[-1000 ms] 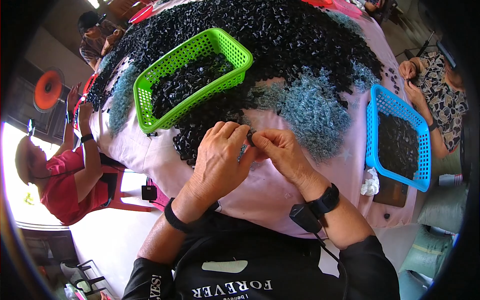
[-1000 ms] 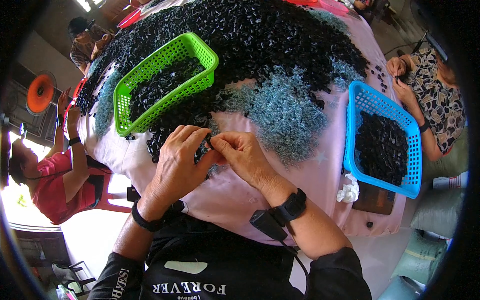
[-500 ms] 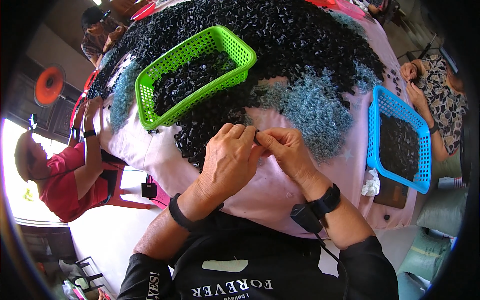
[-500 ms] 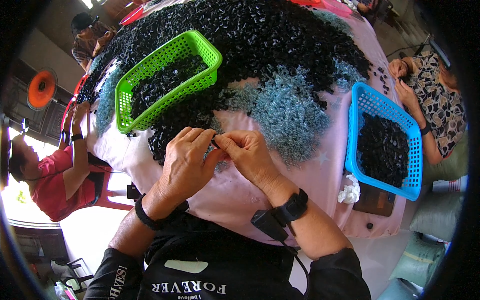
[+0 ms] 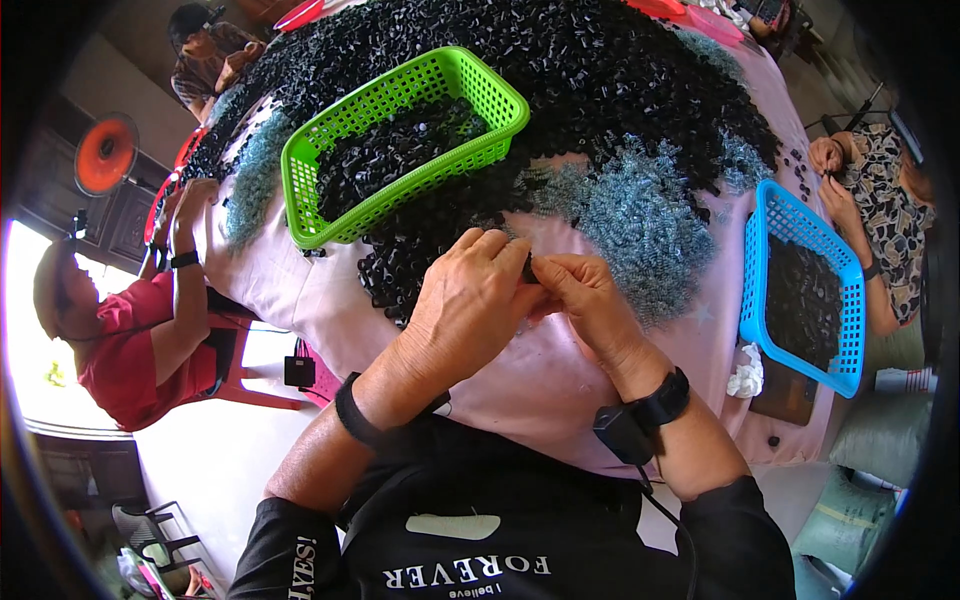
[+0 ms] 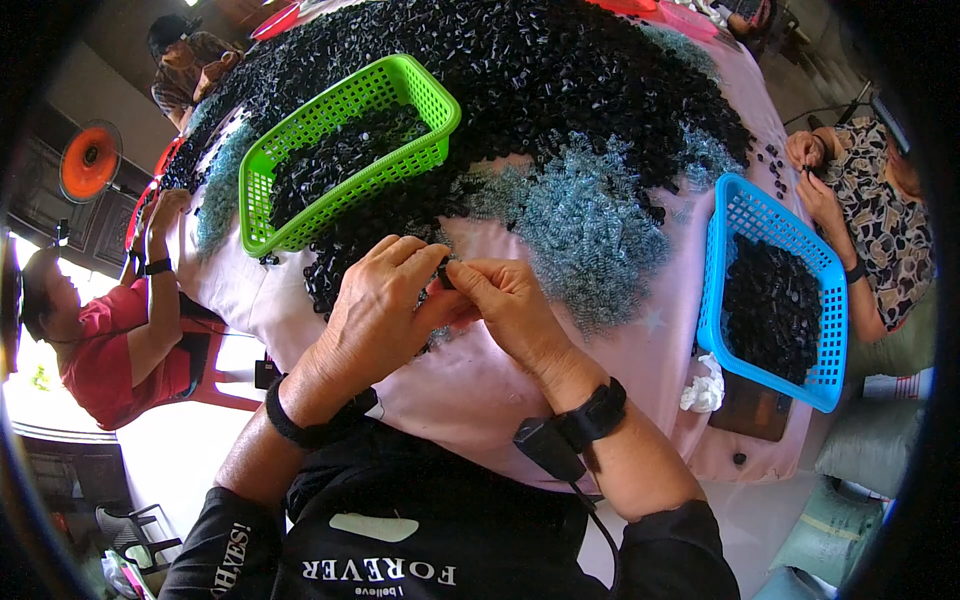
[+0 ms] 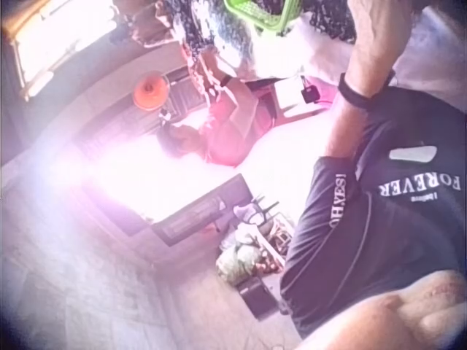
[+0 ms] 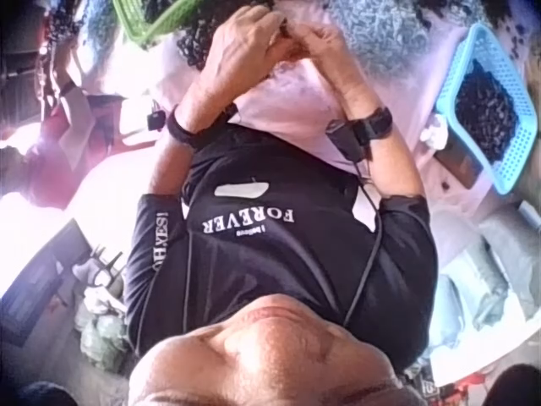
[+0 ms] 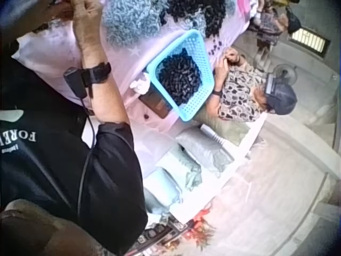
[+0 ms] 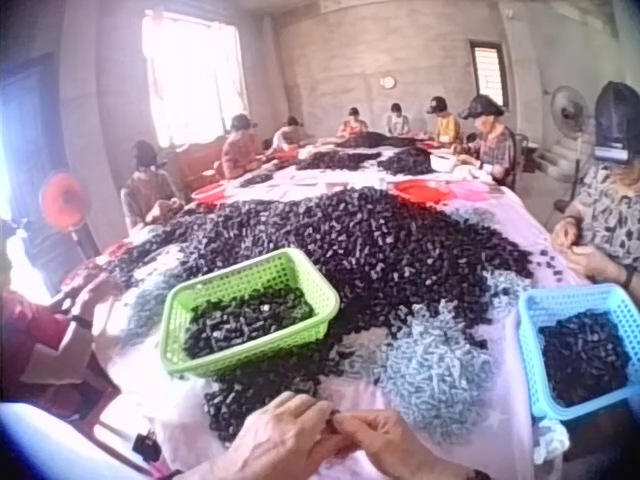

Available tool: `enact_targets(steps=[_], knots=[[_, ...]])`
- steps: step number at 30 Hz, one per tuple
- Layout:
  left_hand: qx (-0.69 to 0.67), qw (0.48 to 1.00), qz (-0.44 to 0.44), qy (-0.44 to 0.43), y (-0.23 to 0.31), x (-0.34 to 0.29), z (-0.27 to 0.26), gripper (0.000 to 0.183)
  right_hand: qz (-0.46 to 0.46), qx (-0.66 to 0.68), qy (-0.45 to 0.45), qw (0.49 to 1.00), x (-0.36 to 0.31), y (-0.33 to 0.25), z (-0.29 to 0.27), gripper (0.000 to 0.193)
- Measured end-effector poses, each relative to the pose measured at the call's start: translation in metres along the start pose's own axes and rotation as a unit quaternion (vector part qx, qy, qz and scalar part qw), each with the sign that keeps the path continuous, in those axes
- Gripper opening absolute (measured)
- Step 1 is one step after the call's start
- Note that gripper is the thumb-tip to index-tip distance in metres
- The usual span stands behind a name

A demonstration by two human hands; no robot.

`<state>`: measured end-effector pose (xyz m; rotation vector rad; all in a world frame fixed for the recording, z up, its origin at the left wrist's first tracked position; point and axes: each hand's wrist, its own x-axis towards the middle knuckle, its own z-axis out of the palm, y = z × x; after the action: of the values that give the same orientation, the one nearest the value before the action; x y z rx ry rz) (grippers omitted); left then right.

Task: Sorting through a large pile of small black plastic shoe components on a table.

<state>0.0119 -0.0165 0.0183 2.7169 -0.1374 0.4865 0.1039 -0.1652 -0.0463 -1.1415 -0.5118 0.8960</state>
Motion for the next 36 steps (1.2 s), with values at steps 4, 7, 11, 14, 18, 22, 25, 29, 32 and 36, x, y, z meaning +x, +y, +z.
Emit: enact_targets(steps=[4,7,11,14,18,22,25,29,32,36], knots=[[-0.010,0.999,0.019,0.035,0.003,0.002,0.002,0.037,0.001,0.060,0.021,0.998,0.000,0.002,0.001,0.032],[-0.015,0.999,0.023,0.045,0.003,0.002,0.006,0.038,-0.006,0.099,0.021,0.995,0.001,0.003,0.002,0.032],[0.004,0.996,0.028,0.082,0.008,0.002,0.017,0.037,-0.021,0.095,0.008,0.995,0.003,0.005,-0.002,0.031],[-0.005,0.996,0.012,0.092,0.007,0.001,0.019,0.037,-0.023,0.113,0.020,0.993,0.004,0.007,-0.003,0.032],[-0.035,0.998,-0.010,0.048,0.002,-0.001,0.011,0.039,-0.029,0.075,-0.002,0.997,0.003,0.009,-0.004,0.030],[-0.041,0.997,-0.013,0.069,-0.003,-0.007,0.011,0.039,-0.016,0.062,-0.008,0.998,0.001,0.003,0.000,0.028],[-0.060,0.992,0.007,0.113,-0.001,-0.007,0.012,0.028,-0.014,0.090,-0.025,0.996,0.002,0.005,-0.003,0.028],[-0.087,0.993,0.006,0.080,0.003,-0.005,-0.002,0.038,-0.016,0.130,-0.026,0.991,0.001,-0.001,0.000,0.028],[-0.097,0.992,-0.008,0.074,-0.001,-0.005,-0.011,0.028,-0.040,0.069,-0.008,0.997,0.001,0.006,0.000,0.027],[-0.135,0.986,-0.052,0.077,0.000,-0.006,-0.012,0.014,-0.063,-0.005,-0.023,0.998,0.000,0.003,0.005,0.029]])
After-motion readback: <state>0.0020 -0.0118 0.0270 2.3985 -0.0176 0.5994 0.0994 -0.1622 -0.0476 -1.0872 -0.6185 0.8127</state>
